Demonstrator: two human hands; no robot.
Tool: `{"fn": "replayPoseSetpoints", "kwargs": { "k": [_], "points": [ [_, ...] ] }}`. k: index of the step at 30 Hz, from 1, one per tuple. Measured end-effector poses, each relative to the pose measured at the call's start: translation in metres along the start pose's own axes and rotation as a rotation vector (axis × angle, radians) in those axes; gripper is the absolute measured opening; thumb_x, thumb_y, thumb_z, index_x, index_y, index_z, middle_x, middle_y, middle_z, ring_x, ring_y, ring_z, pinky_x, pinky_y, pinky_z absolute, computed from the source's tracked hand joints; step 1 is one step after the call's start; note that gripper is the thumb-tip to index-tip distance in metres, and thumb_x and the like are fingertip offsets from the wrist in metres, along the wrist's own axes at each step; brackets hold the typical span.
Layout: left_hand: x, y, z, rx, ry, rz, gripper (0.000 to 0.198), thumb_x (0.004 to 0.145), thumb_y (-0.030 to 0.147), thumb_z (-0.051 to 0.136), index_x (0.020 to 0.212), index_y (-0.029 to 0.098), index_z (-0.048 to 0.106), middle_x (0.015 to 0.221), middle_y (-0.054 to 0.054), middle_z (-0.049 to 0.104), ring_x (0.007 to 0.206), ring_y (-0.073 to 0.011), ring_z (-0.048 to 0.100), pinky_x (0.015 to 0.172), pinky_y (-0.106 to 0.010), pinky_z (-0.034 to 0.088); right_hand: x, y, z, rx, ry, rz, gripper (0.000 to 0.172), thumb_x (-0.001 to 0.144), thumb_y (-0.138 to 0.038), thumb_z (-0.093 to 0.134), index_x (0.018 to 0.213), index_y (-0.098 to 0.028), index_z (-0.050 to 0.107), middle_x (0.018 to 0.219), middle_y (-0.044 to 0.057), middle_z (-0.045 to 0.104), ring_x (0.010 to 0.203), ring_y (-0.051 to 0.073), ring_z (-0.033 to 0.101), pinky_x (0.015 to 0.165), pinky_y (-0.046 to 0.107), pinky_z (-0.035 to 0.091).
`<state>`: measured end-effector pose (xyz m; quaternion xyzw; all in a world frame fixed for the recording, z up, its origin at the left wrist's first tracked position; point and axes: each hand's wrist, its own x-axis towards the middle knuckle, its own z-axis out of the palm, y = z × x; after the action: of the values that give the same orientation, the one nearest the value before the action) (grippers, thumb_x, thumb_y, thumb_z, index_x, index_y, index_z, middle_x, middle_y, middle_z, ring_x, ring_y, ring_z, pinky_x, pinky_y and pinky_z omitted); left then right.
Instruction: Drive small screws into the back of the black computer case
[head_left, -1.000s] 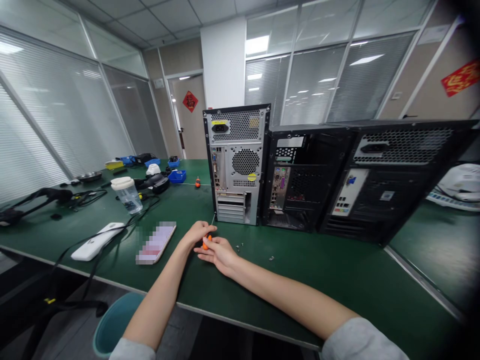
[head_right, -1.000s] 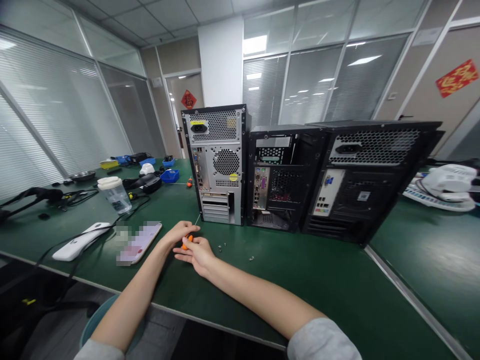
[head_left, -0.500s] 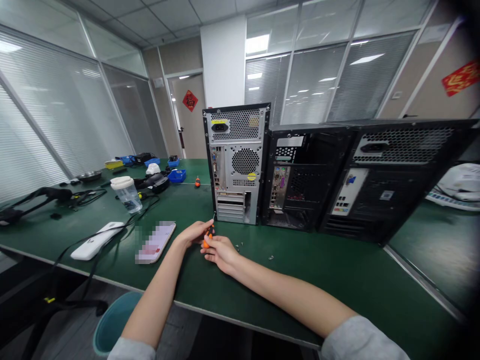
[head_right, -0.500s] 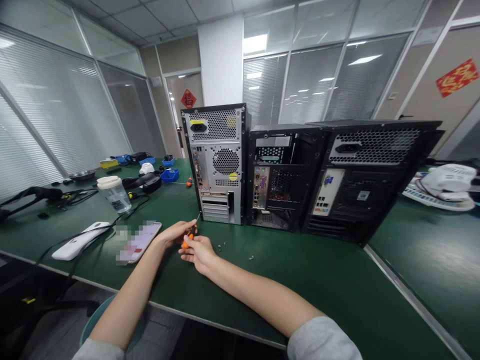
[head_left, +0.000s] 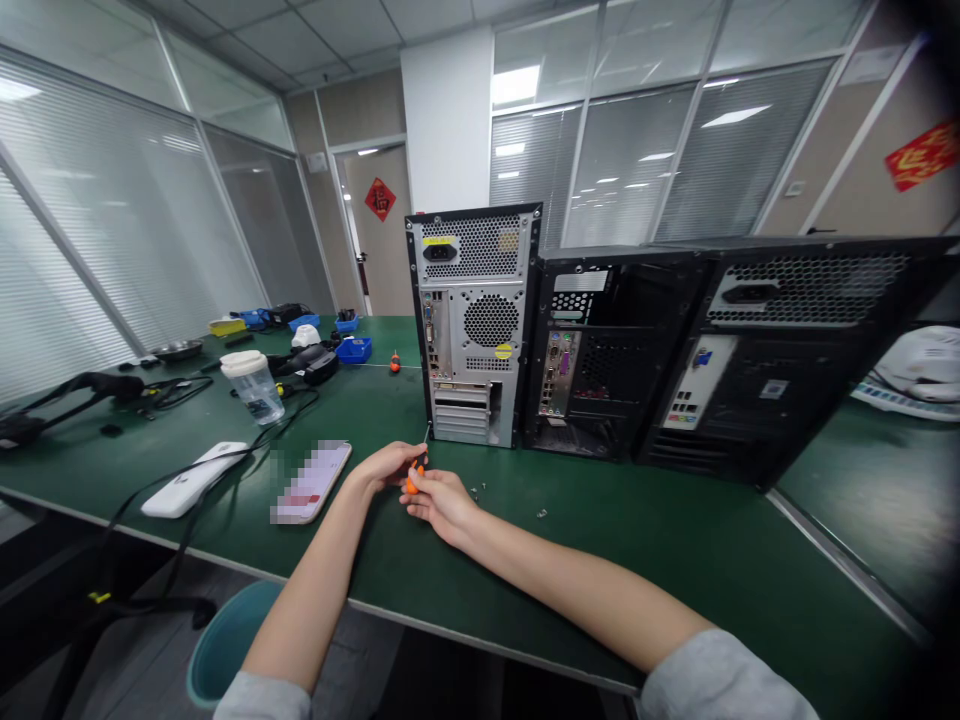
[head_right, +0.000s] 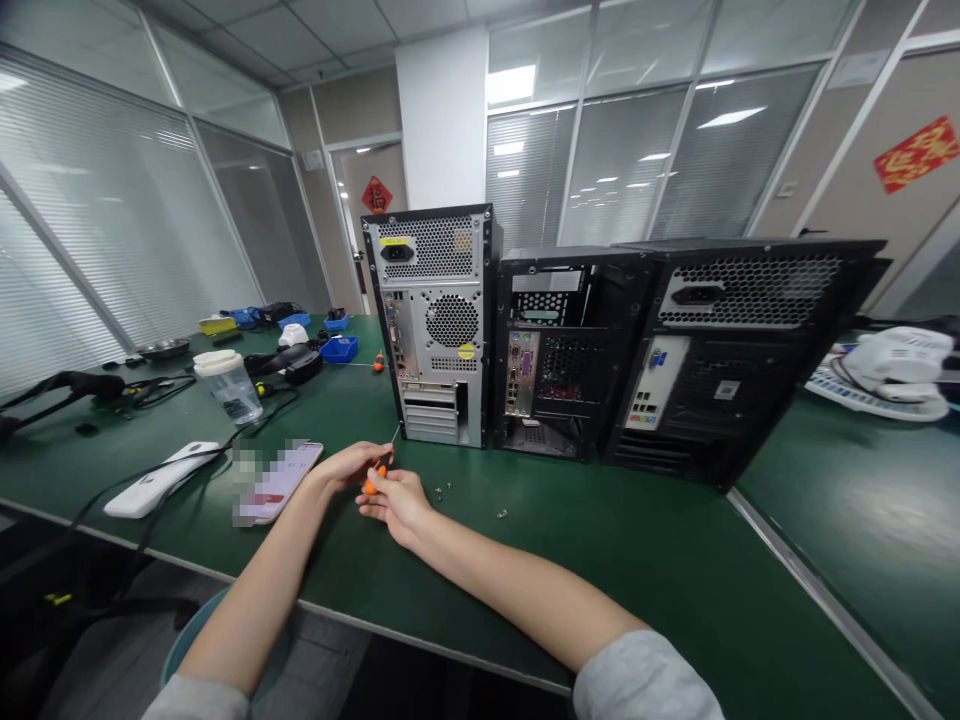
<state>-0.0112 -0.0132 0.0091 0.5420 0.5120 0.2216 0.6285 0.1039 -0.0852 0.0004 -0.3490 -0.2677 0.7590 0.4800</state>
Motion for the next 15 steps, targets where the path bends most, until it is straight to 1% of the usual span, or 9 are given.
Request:
{"fn": "replayPoseSetpoints", "kwargs": {
  "k": [9,15],
  "points": [
    [0.0029,-0.0032,-0.0006,-0.014,0.011,0.017,0.046,0.058,0.055,0.059,0.070,0.012,0.050,0.049,0.005,0.044,0.039,-0.0042,0.039,0.041,-0.018,0.024,0.0000,0.0003,-0.0002,0.025,-0.014,-0.012,0.014,0.076,-0.018,0.058,0.066,-0.009,0.052,0.056,0.003,0.059,0.048,0.010,0.059,0.041,0.016,0.046],
    [0.0010,-0.0011,0.0011,-0.015,0.018,0.029,0.045,0.057,0.055,0.061,0.066,0.012,0.049,0.047,0.005,0.044,0.037,-0.0039,0.037,0.039,-0.019,0.022,0.0005,0.0006,0.0002,0.042,-0.026,-0.012,0.012,0.075,-0.017,0.058,0.067,-0.009,0.053,0.057,0.004,0.060,0.049,0.011,0.060,0.042,0.017,0.046]
  ]
}}
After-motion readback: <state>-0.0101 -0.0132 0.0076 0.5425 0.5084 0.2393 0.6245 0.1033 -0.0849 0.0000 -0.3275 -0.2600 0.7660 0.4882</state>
